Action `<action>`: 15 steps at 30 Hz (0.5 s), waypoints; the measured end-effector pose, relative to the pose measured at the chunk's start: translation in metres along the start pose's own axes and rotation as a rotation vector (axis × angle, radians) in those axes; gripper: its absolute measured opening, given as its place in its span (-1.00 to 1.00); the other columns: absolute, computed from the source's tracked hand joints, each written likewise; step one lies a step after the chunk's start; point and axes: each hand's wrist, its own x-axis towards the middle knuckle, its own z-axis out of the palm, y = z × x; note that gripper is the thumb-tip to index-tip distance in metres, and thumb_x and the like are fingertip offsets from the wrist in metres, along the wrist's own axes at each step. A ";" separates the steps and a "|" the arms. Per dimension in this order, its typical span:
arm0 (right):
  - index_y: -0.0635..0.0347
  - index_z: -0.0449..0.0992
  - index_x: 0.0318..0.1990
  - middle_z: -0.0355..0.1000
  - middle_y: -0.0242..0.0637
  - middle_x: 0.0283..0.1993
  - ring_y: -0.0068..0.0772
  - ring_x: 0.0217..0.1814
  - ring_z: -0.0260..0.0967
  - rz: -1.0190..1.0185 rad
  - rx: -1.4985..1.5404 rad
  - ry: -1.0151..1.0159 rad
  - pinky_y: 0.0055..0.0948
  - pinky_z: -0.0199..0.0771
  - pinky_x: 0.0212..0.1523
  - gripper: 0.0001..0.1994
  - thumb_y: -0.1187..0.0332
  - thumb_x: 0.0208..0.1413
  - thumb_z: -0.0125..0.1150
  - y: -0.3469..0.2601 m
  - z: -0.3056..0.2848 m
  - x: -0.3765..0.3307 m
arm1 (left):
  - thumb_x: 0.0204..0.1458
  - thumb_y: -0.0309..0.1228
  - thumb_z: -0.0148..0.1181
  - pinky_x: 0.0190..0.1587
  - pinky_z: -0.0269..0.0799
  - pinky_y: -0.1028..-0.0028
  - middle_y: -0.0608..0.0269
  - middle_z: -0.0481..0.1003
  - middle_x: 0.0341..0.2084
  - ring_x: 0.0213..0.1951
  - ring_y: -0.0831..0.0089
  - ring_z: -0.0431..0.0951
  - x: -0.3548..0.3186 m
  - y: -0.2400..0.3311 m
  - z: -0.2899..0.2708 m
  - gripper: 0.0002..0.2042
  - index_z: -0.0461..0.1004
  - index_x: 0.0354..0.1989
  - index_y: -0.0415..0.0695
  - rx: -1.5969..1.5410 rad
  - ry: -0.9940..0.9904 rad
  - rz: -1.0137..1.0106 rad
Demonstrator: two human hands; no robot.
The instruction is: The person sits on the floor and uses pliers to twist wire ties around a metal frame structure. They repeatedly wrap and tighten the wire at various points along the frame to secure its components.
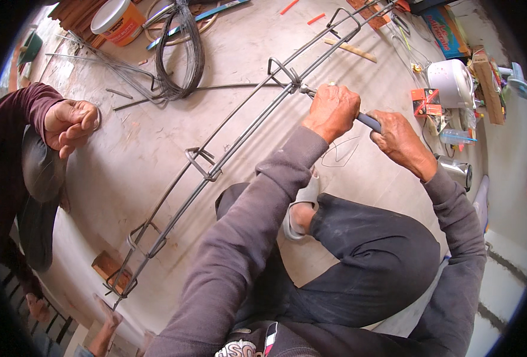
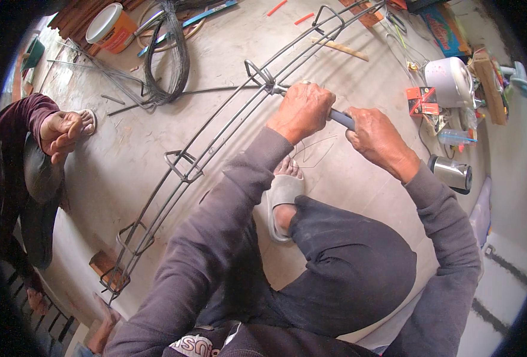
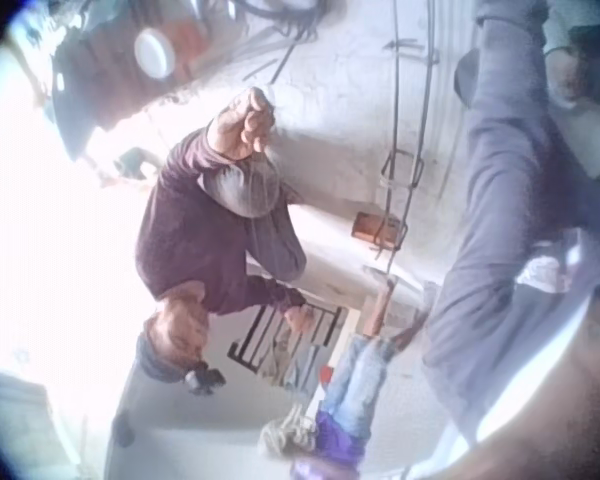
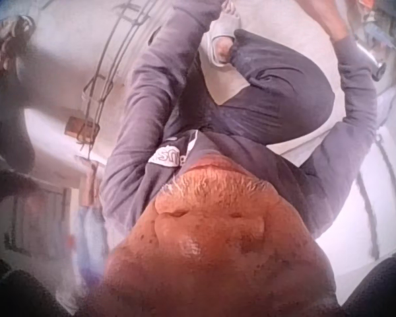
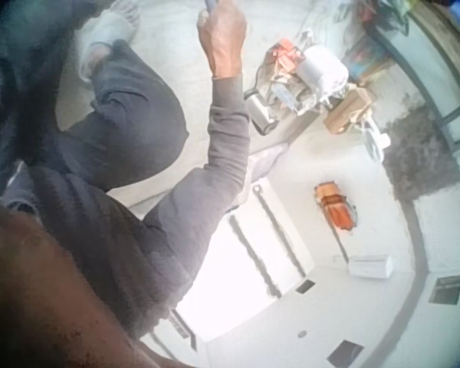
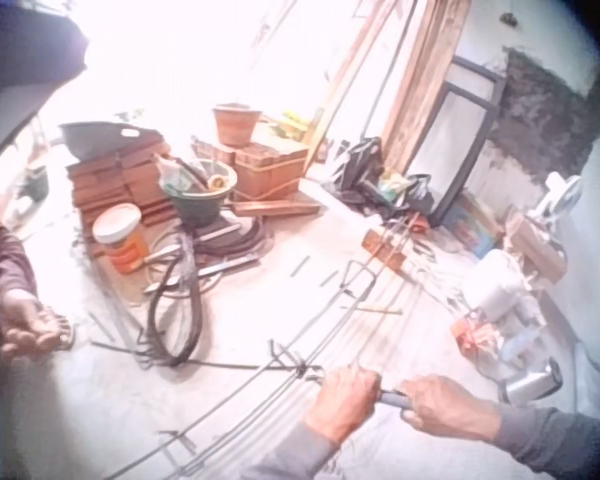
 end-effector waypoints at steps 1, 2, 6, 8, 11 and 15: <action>0.34 0.46 -0.27 0.48 -0.01 -0.42 0.06 -0.33 0.48 -0.039 0.043 -0.026 -0.07 0.49 -0.24 -0.80 0.39 -0.01 0.21 0.006 0.001 0.002 | -0.13 -0.49 0.27 -0.06 0.46 0.05 0.05 0.57 -0.54 -0.36 0.01 0.63 -0.003 0.001 0.001 -0.95 0.59 -0.45 -0.07 0.027 0.022 0.020; 0.34 0.47 -0.31 0.48 -0.03 -0.46 0.00 -0.39 0.49 -0.078 0.086 -0.051 -0.12 0.51 -0.30 -0.82 0.40 -0.03 0.18 0.009 0.002 0.003 | -0.13 -0.49 0.28 0.04 0.40 0.00 0.06 0.57 -0.51 -0.33 0.02 0.63 -0.007 0.002 0.002 -0.93 0.59 -0.43 -0.07 0.053 0.044 0.040; 0.39 0.54 -0.24 0.46 -0.18 -0.48 -0.37 -0.57 0.42 0.302 0.710 -0.376 -0.43 0.46 -0.57 -0.74 0.37 -0.03 0.10 -0.002 -0.012 0.008 | -0.05 -0.50 0.27 0.33 0.09 -0.17 0.12 0.54 -0.36 -0.19 0.08 0.62 -0.016 0.006 0.000 -0.82 0.53 -0.23 -0.07 0.161 0.066 0.060; 0.43 0.54 -0.18 0.48 -0.22 -0.46 -0.50 -0.61 0.41 0.338 0.954 -0.387 -0.51 0.44 -0.66 -0.69 0.37 -0.03 0.10 0.008 -0.004 0.009 | -0.01 -0.49 0.27 0.37 0.04 -0.23 0.14 0.48 -0.29 -0.17 0.13 0.62 -0.019 0.011 -0.001 -0.75 0.48 -0.12 -0.10 0.225 0.044 0.075; 0.49 0.51 -0.11 0.49 -0.21 -0.45 -0.46 -0.56 0.46 0.397 1.178 -0.546 -0.46 0.55 -0.55 -0.62 0.35 -0.02 0.09 0.006 -0.010 0.010 | 0.00 -0.49 0.26 0.35 0.04 -0.26 0.16 0.45 -0.26 -0.17 0.16 0.62 -0.022 0.016 -0.005 -0.73 0.46 -0.09 -0.12 0.285 0.016 0.107; 0.49 0.45 0.02 0.49 -0.15 -0.39 -0.42 -0.53 0.48 0.405 1.521 -0.702 -0.39 0.59 -0.55 -0.54 0.29 0.03 0.16 0.021 0.004 0.005 | 0.01 -0.48 0.25 0.29 0.16 -0.18 0.16 0.44 -0.24 -0.21 0.18 0.62 -0.025 0.013 0.004 -0.72 0.44 -0.08 -0.12 0.306 0.063 0.162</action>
